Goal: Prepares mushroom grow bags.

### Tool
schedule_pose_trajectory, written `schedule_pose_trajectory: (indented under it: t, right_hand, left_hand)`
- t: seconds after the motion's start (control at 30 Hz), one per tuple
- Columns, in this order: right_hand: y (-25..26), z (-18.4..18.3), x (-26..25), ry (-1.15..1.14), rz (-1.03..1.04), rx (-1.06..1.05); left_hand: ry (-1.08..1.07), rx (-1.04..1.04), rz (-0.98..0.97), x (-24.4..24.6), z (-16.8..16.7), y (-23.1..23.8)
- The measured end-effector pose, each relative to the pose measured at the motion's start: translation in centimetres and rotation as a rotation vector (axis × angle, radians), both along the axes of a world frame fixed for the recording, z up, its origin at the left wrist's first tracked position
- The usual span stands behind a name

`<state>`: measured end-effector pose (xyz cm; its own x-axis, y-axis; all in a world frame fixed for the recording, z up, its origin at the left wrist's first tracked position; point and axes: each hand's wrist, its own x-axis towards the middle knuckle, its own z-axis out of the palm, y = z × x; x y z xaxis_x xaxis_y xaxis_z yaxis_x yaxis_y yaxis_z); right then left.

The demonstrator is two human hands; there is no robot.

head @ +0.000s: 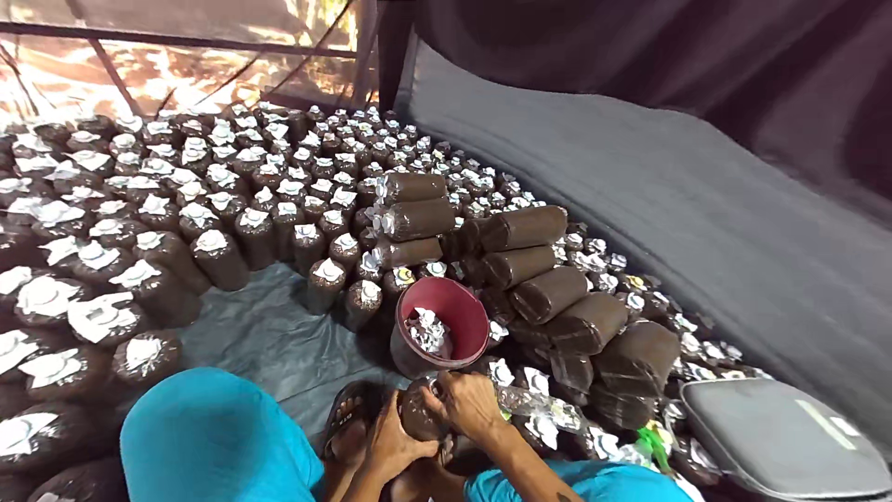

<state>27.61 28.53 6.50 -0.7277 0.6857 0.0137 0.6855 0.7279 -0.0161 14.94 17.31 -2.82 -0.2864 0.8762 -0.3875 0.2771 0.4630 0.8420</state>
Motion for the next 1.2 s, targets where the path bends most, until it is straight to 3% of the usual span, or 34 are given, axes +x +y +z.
schedule_pose_trajectory:
  t: [0.1,0.17,0.3,0.53,0.73,0.83,0.93,1.03,1.2]
  right_hand:
    - [-1.8,0.3,0.3,0.059,0.079,0.009]
    - [-2.8,-0.4,2.3,0.089,0.116,-0.001]
    - [-0.8,-0.5,5.8,-0.081,-0.123,-0.324]
    - [-0.8,-0.3,-0.2,-0.263,-0.068,-0.439]
    - [-1.6,-3.7,-0.5,-0.381,-0.203,-0.585]
    - [-2.6,-5.0,0.2,-0.307,-0.271,-0.586]
    - [-3.2,-5.8,1.0,-0.218,-0.352,-0.565]
    - [-3.7,-6.2,1.6,-0.161,-0.372,-0.573]
    - [-3.6,-5.0,2.5,-0.157,-0.349,-0.713]
  left_hand:
    - [0.055,0.079,-0.029,-0.8,-0.7,-0.7]
    - [0.256,0.131,-0.157,-1.9,-1.0,-0.4]
    - [0.47,0.046,-0.328,-1.8,1.0,1.2]
    - [0.408,-0.165,-0.261,-2.1,-0.9,1.0]
    - [0.39,-0.326,-0.35,-1.7,-2.7,1.2]
    - [0.408,-0.367,-0.428,-1.2,-0.8,1.8]
    - [0.405,-0.195,-0.424,-1.0,2.9,2.0]
    - [0.411,0.112,-0.298,0.0,3.9,1.4]
    - [0.425,0.121,-0.278,1.5,3.0,1.2]
